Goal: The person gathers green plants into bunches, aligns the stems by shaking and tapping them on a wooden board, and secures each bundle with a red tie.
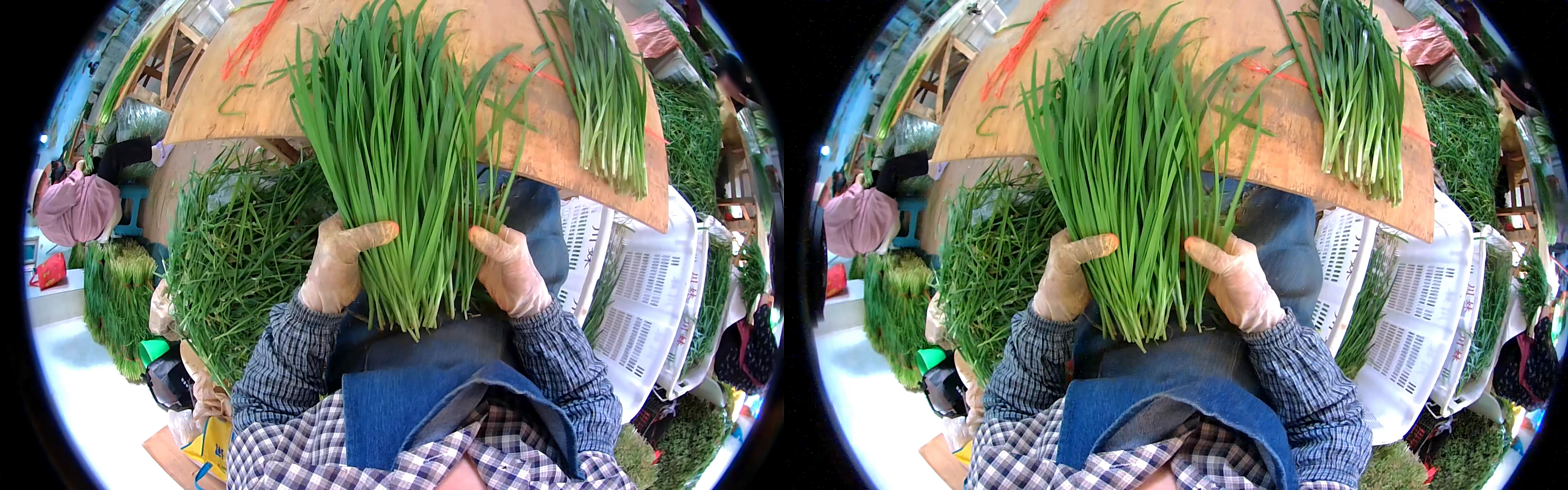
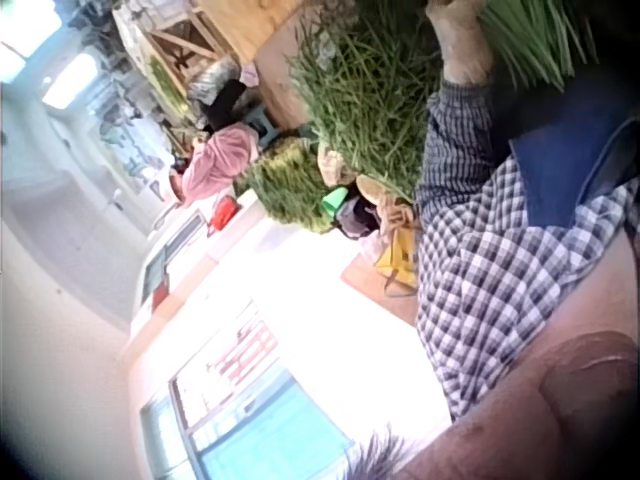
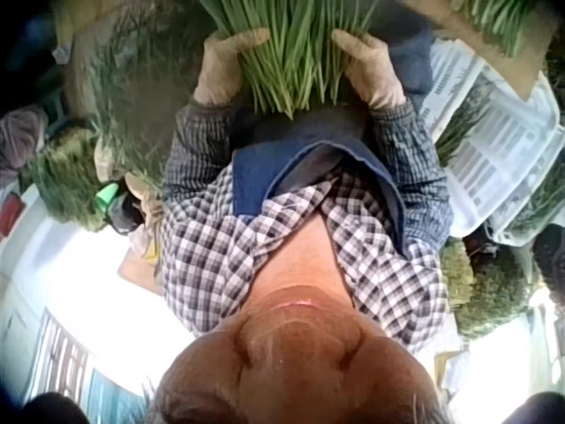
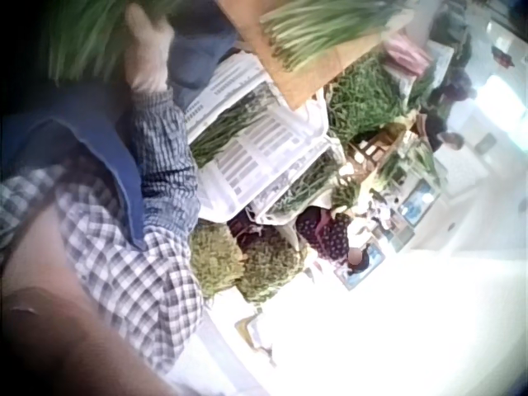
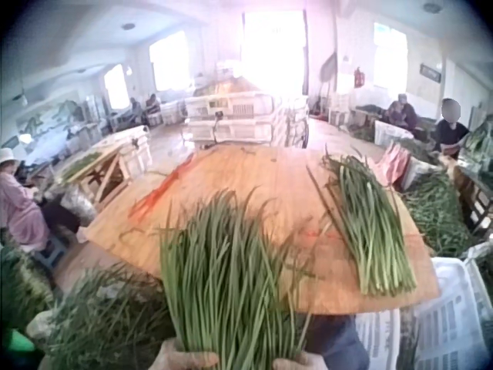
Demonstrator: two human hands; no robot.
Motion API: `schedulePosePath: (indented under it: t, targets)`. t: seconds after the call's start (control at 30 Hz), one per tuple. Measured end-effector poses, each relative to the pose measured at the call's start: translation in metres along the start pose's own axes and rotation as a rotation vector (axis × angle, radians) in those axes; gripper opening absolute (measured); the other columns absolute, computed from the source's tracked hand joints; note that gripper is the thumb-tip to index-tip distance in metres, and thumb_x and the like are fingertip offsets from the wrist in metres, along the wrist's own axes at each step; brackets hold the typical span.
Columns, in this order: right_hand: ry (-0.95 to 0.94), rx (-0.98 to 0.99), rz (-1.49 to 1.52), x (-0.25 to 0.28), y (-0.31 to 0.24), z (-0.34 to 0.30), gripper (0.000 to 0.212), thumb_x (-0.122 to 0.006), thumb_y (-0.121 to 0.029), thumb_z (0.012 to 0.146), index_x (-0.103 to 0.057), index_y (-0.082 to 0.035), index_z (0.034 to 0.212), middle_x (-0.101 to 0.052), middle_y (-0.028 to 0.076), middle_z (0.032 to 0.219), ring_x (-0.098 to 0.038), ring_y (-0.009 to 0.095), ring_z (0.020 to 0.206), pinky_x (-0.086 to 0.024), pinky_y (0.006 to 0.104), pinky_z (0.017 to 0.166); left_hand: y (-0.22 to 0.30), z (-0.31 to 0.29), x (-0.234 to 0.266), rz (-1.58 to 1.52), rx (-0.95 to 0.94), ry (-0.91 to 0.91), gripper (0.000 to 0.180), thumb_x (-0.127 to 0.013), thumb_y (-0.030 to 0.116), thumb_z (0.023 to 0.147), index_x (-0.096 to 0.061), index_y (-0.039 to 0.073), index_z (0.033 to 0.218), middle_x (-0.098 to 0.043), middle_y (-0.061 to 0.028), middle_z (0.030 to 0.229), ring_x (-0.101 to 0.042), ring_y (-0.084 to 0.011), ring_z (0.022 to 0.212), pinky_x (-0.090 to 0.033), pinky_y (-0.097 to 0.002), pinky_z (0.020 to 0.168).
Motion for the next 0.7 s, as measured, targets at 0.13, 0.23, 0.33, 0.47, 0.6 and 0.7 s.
schedulePosePath:
  t: [0.13, 0.23, 0.33, 0.47, 0.6, 0.7]
  targets:
    - [0.019, 0.052, 0.024, -0.012, -0.011, 0.019, 0.050, -0.066, -0.014, 0.080, -0.046, 0.003, 0.122, -0.054, 0.009, 0.115, -0.052, 0.021, 0.103, -0.039, 0.0337, 0.093, -0.002, 0.002, -0.003, -0.025, 0.000, -0.012, 0.041, -0.064, 0.002, 0.073, -0.053, -0.004, 0.112, -0.061, -0.0123, 0.102, -0.061, -0.0225, 0.087, -0.049, -0.0353, 0.082]
    - [0.030, 0.057, 0.028, -0.036, -0.016, 0.024, 0.049, -0.067, -0.013, 0.079, -0.047, 0.003, 0.120, -0.057, 0.011, 0.111, -0.055, 0.021, 0.098, -0.043, 0.0337, 0.089, 0.000, 0.001, -0.007, -0.033, 0.005, -0.047, 0.041, -0.066, 0.002, 0.073, -0.053, -0.003, 0.112, -0.061, -0.0111, 0.103, -0.061, -0.0211, 0.089, -0.049, -0.0338, 0.081]
    - [-0.042, 0.048, 0.035, -0.064, -0.014, 0.027, 0.049, -0.069, -0.012, 0.077, -0.048, 0.004, 0.118, -0.059, 0.013, 0.108, -0.059, 0.021, 0.092, -0.048, 0.0325, 0.082, 0.003, -0.002, -0.009, 0.061, -0.027, -0.059, 0.041, -0.068, 0.001, 0.073, -0.054, -0.002, 0.112, -0.061, -0.0099, 0.104, -0.059, -0.0187, 0.093, -0.049, -0.0319, 0.082]
    - [-0.076, 0.275, -0.125, -0.098, -0.061, 0.020, 0.050, -0.073, -0.004, 0.071, -0.050, 0.004, 0.114, -0.061, 0.013, 0.103, -0.060, 0.021, 0.090, -0.049, 0.0317, 0.081, 0.054, -0.012, -0.042, 0.303, -0.422, -0.125, 0.044, -0.071, 0.005, 0.073, -0.053, -0.001, 0.113, -0.061, -0.0087, 0.104, -0.058, -0.0175, 0.094, -0.049, -0.0306, 0.081]
    - [-0.239, 0.636, -0.395, -0.146, -0.139, 0.016, 0.041, -0.073, -0.010, 0.073, -0.056, 0.005, 0.107, -0.064, 0.016, 0.097, -0.064, 0.023, 0.081, -0.054, 0.0316, 0.073, 0.131, -0.004, -0.083, 0.616, -0.774, -0.227, 0.049, -0.073, 0.019, 0.074, -0.052, -0.003, 0.112, -0.062, -0.0113, 0.102, -0.059, -0.0193, 0.092, -0.049, -0.0302, 0.082]
    - [-0.342, 0.716, -0.518, -0.179, -0.183, 0.008, 0.038, -0.073, -0.023, 0.074, -0.061, 0.002, 0.101, -0.066, 0.011, 0.095, -0.064, 0.019, 0.084, -0.052, 0.0289, 0.077, 0.181, -0.001, -0.108, 0.634, -0.871, -0.243, 0.049, -0.074, 0.015, 0.072, -0.053, -0.002, 0.112, -0.063, -0.0106, 0.098, -0.061, -0.0190, 0.088, -0.051, -0.0306, 0.079]
Point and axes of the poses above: each hand's wrist, its own z-axis towards the middle knuckle, its own x-axis out of the back of the hand, y = z × x, the point moved 8 cm from there along z, towards the middle knuckle
